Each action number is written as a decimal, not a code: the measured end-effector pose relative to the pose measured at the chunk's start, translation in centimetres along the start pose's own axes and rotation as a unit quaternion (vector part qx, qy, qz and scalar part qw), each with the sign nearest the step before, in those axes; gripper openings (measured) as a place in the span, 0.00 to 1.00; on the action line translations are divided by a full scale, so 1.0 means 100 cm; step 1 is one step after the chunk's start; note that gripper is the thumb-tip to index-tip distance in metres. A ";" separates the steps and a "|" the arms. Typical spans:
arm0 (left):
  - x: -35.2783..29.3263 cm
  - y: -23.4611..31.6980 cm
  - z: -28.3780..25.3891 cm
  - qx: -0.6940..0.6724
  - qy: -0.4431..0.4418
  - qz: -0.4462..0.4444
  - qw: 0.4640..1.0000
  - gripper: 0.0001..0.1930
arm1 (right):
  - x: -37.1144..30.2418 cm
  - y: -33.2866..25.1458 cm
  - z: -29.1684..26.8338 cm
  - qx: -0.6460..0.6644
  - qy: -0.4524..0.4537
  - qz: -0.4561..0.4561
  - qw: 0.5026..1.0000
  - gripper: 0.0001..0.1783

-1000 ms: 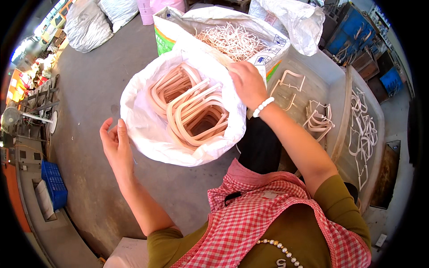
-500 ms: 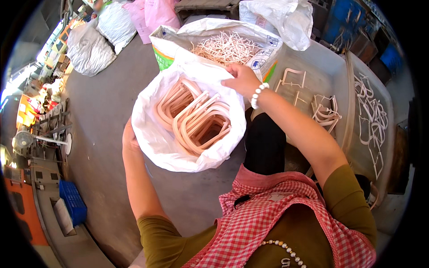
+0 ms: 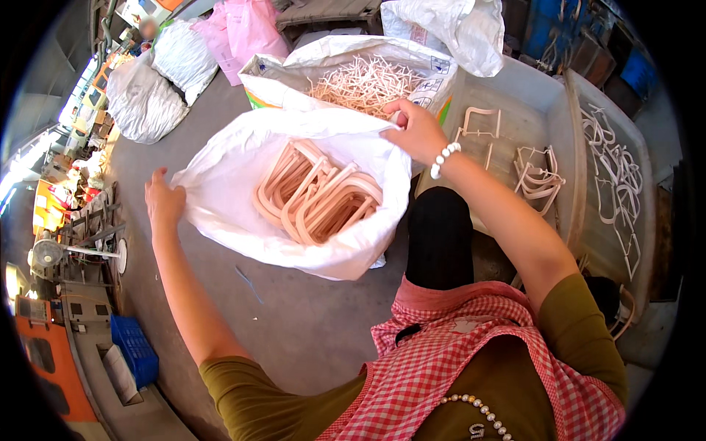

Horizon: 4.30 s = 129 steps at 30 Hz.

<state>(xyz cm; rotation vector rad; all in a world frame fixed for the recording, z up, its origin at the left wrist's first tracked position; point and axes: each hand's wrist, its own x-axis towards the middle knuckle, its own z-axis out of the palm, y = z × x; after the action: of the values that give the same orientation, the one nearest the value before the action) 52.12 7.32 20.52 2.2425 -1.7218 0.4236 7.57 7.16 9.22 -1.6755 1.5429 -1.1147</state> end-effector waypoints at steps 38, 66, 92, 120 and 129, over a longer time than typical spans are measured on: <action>-0.208 0.532 0.159 -0.200 -0.372 0.463 0.779 0.22 | -0.158 0.439 -0.183 -0.441 -0.155 0.349 0.812 0.41; -0.207 0.541 0.187 -0.284 -0.485 0.327 0.760 0.23 | -0.142 0.284 -0.207 0.467 0.112 0.330 0.813 0.11; -0.148 0.534 0.178 -0.761 -0.615 -0.206 -0.001 0.16 | -0.176 0.201 -0.245 0.541 0.130 0.305 0.773 0.16; -0.192 0.541 0.175 -0.646 -0.720 -0.088 0.239 0.14 | -0.186 0.189 -0.264 0.577 -0.074 0.175 0.794 0.25; -0.205 0.535 0.154 -0.634 -0.757 -0.012 0.161 0.13 | -0.180 0.218 -0.311 -0.272 -0.161 0.416 0.853 0.14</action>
<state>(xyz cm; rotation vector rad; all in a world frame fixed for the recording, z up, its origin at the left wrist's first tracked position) -3.74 6.05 0.60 0.4643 -0.8620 -2.8468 -29.74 25.12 1.71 -1.1525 2.1335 0.0663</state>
